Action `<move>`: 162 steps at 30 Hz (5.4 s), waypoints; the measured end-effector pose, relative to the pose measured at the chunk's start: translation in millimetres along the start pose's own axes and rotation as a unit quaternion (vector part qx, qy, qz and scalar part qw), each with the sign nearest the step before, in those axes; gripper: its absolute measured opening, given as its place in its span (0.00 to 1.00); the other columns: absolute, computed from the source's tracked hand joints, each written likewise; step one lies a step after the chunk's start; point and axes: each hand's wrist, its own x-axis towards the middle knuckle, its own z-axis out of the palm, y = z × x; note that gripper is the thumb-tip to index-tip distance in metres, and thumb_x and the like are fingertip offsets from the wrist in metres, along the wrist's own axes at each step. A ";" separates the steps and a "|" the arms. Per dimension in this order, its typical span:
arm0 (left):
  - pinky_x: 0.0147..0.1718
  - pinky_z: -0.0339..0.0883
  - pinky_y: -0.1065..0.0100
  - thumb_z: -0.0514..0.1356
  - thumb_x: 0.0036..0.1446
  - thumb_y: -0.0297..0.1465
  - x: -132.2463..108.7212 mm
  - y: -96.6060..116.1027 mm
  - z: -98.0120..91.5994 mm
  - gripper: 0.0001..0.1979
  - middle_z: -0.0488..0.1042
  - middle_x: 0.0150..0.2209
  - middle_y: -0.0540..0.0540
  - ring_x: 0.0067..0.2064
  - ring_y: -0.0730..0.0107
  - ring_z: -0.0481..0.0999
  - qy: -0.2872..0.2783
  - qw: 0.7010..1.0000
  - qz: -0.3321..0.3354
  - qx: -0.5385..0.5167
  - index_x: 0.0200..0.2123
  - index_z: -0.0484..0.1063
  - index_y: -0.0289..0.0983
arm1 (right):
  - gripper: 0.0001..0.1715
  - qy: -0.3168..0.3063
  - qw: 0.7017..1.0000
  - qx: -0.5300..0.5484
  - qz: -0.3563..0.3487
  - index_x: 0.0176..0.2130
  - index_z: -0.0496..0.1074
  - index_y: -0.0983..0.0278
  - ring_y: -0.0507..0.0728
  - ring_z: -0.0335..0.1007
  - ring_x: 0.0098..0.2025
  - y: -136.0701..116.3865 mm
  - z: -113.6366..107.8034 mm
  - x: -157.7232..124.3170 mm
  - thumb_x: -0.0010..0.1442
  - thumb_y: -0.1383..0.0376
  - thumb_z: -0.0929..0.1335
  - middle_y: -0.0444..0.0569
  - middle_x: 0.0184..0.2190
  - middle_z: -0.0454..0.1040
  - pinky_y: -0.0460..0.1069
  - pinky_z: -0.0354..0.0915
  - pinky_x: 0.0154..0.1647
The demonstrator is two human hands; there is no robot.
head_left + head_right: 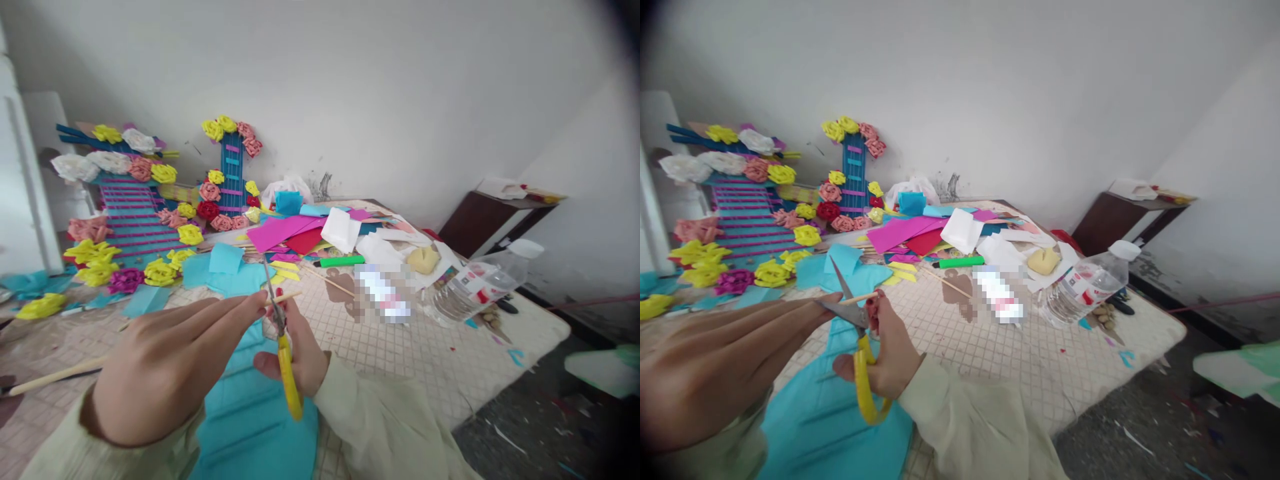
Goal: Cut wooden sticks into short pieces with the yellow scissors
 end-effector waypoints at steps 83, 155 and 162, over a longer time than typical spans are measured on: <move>0.22 0.63 0.64 0.41 0.63 0.28 -4.9 -3.9 6.0 0.18 0.77 0.33 0.46 0.29 0.62 0.76 -0.110 0.982 -0.060 0.141 0.49 0.66 0.42 | 0.28 -0.076 0.988 0.074 0.112 0.38 0.58 0.60 0.49 0.49 0.27 2.6 -1.4 2.5 0.45 0.55 0.75 0.38 0.28 0.55 0.46 0.52 0.28; 0.19 0.59 0.65 0.45 0.60 0.22 10.8 -0.8 -0.5 0.14 0.78 0.30 0.45 0.24 0.64 0.75 -0.049 0.990 0.004 0.132 0.39 0.70 0.34 | 0.31 -0.093 0.982 0.107 0.122 0.43 0.58 0.58 0.50 0.51 0.30 8.7 -1.3 0.1 0.48 0.52 0.75 0.41 0.32 0.53 0.46 0.54 0.29; 0.18 0.58 0.64 0.45 0.60 0.23 10.6 -0.2 -1.0 0.15 0.79 0.31 0.45 0.24 0.63 0.75 -0.055 0.991 0.003 0.124 0.41 0.69 0.34 | 0.29 -0.104 0.988 0.059 0.095 0.45 0.57 0.57 0.52 0.51 0.33 4.8 -2.9 -0.9 0.51 0.52 0.72 0.42 0.34 0.52 0.48 0.57 0.35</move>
